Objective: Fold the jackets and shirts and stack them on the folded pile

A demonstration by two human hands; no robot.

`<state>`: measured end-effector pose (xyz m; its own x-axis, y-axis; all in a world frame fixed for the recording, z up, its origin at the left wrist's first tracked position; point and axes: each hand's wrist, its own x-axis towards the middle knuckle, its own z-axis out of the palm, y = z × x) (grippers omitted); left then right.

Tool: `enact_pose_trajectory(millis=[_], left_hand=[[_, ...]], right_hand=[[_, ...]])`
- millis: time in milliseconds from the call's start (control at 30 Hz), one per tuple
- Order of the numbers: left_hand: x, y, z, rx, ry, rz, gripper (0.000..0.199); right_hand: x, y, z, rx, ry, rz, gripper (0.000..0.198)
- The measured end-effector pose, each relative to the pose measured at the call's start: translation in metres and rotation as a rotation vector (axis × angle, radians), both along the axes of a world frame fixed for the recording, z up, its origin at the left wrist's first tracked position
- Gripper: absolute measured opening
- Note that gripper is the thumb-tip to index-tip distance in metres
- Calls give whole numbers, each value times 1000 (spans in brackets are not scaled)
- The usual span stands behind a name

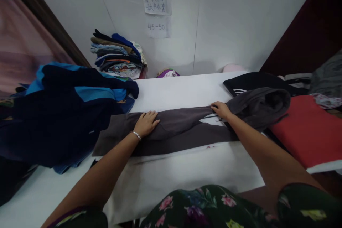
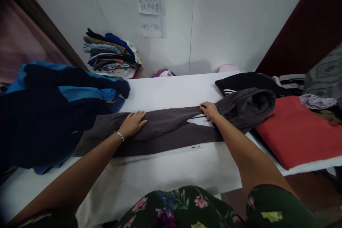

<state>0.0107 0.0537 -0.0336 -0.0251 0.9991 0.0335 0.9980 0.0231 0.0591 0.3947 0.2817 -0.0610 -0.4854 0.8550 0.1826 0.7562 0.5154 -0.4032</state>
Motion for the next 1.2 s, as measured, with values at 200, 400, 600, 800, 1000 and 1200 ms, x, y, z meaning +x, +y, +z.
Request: enact_pose_trajectory(millis=[200,400,600,800,1000,1200], left_hand=[[-7,2,1,19,2,-2,50],[49,6,14,84,-38,-23,55],[91,5,-7,66,-61,-140,58],[84,7,-16,87,-55,-143,58],[82,9,-14,71,-103,-131,57],[91,0,1,79,-325,-35,44]], right_hand=[[7,-18,-5,97,-60,91,47],[1,-33,-1,-33,-232,108,50],[-6,-39,14,-72,-213,52,51],[-22,-67,8,-102,-170,172,63],[-3,-64,27,-295,223,95,51],[78,-93,43,-263,735,-185,46]])
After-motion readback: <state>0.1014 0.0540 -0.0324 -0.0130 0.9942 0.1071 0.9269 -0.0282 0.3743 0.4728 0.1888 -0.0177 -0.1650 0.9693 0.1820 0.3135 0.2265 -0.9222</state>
